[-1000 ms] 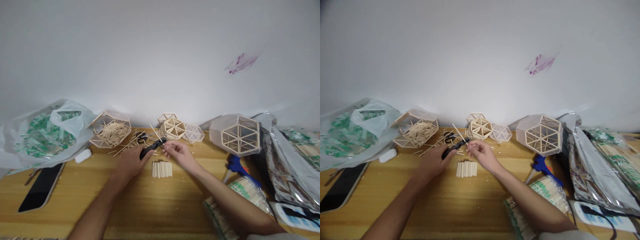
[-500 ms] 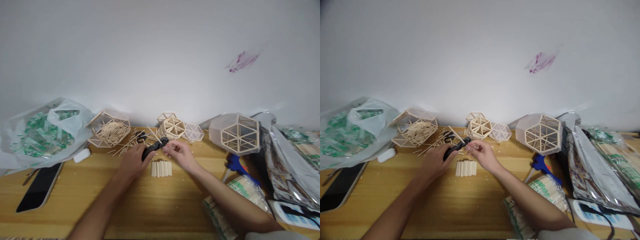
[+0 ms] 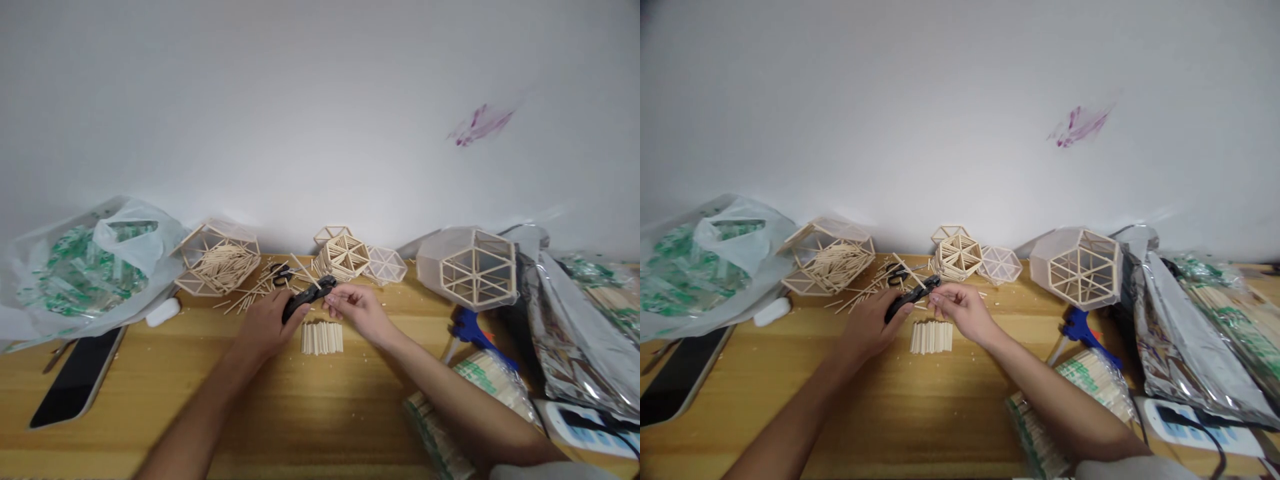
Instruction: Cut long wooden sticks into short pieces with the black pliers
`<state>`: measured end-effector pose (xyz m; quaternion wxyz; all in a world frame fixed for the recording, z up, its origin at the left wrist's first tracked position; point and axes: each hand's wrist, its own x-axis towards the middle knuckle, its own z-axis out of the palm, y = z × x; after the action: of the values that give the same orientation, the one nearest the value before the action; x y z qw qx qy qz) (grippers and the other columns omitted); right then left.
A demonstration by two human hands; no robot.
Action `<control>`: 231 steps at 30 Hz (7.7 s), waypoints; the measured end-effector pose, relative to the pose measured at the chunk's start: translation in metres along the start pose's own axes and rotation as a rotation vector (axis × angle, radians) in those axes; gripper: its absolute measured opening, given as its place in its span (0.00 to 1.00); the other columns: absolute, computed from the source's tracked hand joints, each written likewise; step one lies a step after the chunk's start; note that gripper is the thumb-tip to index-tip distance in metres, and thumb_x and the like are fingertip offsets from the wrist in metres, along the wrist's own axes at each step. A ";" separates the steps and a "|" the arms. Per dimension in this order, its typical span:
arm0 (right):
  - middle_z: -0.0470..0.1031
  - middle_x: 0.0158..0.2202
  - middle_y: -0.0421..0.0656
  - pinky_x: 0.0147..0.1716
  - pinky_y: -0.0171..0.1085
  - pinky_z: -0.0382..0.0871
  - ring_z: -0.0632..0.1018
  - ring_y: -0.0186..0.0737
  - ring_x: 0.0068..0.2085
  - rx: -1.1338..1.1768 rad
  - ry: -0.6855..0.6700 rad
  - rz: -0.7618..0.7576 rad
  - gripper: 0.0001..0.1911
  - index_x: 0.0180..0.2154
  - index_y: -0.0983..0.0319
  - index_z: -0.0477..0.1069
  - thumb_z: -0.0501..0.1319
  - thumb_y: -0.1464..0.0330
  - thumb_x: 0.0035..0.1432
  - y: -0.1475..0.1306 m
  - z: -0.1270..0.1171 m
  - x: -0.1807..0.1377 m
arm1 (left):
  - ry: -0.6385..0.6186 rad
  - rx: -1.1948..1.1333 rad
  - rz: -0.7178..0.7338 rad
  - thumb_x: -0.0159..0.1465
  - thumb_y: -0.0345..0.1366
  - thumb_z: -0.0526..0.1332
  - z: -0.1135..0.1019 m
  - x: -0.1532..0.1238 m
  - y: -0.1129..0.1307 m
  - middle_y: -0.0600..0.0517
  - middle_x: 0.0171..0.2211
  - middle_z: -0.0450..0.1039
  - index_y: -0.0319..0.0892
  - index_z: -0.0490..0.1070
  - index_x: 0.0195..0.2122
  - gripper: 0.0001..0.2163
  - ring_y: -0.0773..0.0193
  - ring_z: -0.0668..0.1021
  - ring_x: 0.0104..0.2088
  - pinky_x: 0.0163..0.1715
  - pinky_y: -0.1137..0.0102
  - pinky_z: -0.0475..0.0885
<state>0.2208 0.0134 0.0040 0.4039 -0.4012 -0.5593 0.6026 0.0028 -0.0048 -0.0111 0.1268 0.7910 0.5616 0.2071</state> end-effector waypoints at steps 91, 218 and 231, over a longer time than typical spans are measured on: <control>0.79 0.50 0.48 0.35 0.37 0.82 0.84 0.39 0.33 0.140 0.017 0.133 0.17 0.34 0.63 0.79 0.74 0.57 0.51 -0.005 -0.011 0.005 | -0.158 0.085 -0.197 0.67 0.60 0.51 -0.006 0.009 -0.011 0.44 0.27 0.78 0.43 0.75 0.29 0.27 0.53 0.78 0.28 0.28 0.67 0.62; 0.64 0.22 0.35 0.20 0.32 0.52 0.60 0.29 0.22 0.147 0.197 0.093 0.21 0.37 0.63 0.77 0.75 0.57 0.46 0.000 0.002 0.001 | 0.176 -0.979 -0.431 0.55 0.44 0.70 0.004 0.005 0.002 0.58 0.16 0.65 0.41 0.76 0.32 0.12 0.70 0.66 0.17 0.19 0.74 0.63; 0.75 0.30 0.40 0.19 0.31 0.53 0.61 0.28 0.21 0.112 0.116 0.026 0.20 0.39 0.61 0.73 0.70 0.52 0.54 -0.003 0.004 -0.003 | 0.207 -0.473 -0.196 0.64 0.43 0.62 0.005 0.003 0.005 0.55 0.22 0.69 0.44 0.71 0.29 0.10 0.64 0.70 0.23 0.26 0.72 0.60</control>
<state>0.2181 0.0089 0.0074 0.4496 -0.4195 -0.4952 0.6137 0.0098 -0.0035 -0.0125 0.2694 0.6558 0.5814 0.3991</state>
